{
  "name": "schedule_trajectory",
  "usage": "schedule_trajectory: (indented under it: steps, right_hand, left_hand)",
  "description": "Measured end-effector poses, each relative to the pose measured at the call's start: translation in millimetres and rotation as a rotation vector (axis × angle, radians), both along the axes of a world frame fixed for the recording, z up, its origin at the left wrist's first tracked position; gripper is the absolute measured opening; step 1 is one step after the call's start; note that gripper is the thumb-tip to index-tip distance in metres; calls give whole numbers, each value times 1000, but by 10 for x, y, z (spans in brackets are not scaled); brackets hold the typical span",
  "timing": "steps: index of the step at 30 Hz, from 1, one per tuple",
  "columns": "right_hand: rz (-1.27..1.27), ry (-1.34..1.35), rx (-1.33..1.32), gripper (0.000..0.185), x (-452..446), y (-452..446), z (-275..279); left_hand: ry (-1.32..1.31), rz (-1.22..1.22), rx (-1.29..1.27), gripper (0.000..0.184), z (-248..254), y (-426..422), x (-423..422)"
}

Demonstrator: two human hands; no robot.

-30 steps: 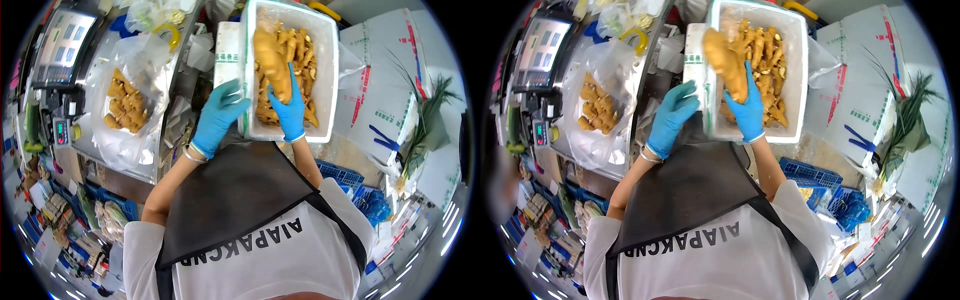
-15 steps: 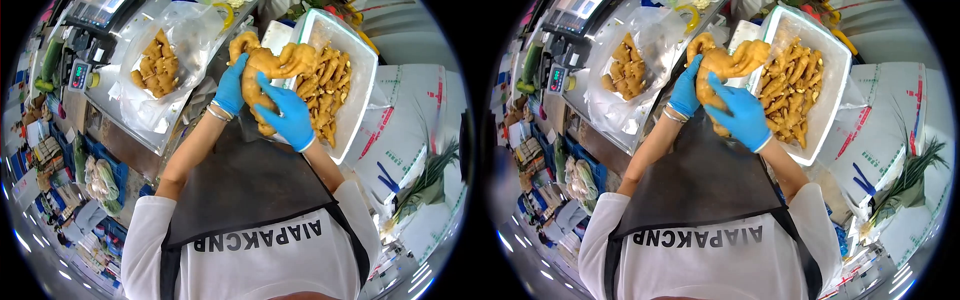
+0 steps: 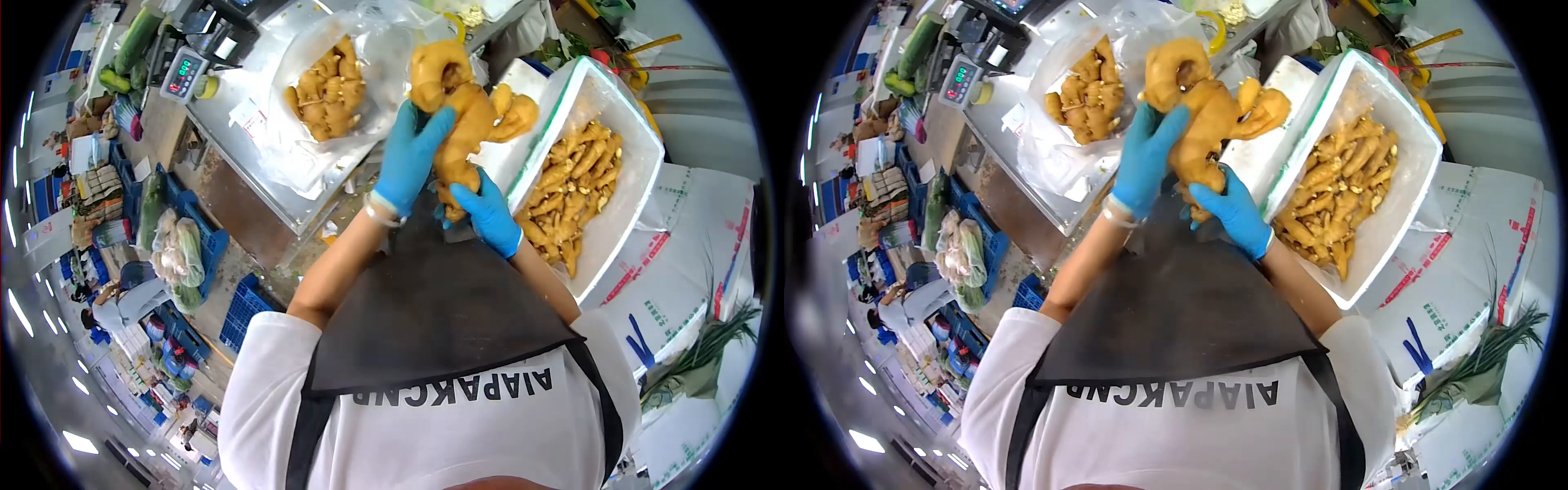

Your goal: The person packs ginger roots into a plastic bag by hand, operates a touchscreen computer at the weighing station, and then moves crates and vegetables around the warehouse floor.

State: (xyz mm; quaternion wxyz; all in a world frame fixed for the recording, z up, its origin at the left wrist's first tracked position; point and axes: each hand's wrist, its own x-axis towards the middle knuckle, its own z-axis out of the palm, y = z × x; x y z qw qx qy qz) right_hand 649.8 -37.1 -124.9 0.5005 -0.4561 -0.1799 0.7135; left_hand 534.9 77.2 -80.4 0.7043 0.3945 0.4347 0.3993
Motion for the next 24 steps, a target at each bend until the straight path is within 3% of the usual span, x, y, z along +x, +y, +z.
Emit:
schedule_trajectory:
  steps: [1,3,5,7,9,10,11,13,14,16,17,19,20,22,23,24]
  right_hand:
    - [-10,109,38,51,-35,93,2]
    - [-4,61,-87,47,130,367,228]
    - [156,-142,6,44,241,639,200]
    - [402,-224,-1,44,319,835,244]
    - [489,-120,-56,44,172,1049,216]
    - [579,-149,-63,44,78,1207,191]
    - [652,-163,66,45,-53,1433,106]
    - [480,-27,252,49,-636,1920,-475]
    - [298,58,86,52,-919,2118,-481]
    - [373,-327,66,71,-1258,2464,-539]
    - [71,-830,326,85,-1745,2585,-978]
    - [357,-877,474,76,-1640,2459,-741]
    - [342,-1071,666,64,-1578,2383,-688]
    - [90,-965,844,53,-1101,2311,-278]
    - [-73,-1107,687,58,-958,2365,-332]
    - [-427,-1298,740,69,-737,2452,-462]
  left_hand:
    - [191,-63,106,59,185,9,-175]
    - [938,185,812,69,414,-23,-624]
    - [1327,566,987,72,475,157,-1086]
    - [1546,577,879,51,56,246,-1536]
    - [870,398,60,28,-187,291,-1853]
    - [603,520,97,20,-131,266,-1728]
    - [691,528,274,17,-103,242,-1702]
    - [769,566,378,18,50,243,-1562]
    - [730,554,374,20,18,267,-1584]
    - [718,543,248,22,116,328,-1476]
    - [676,463,204,23,205,356,-1472]
    - [396,479,138,25,113,453,-1668]
    - [418,493,141,26,93,477,-1766]
    - [217,430,43,28,71,516,-1927]
    - [107,371,1,28,89,515,-2004]
    - [102,398,-41,28,167,510,-1976]
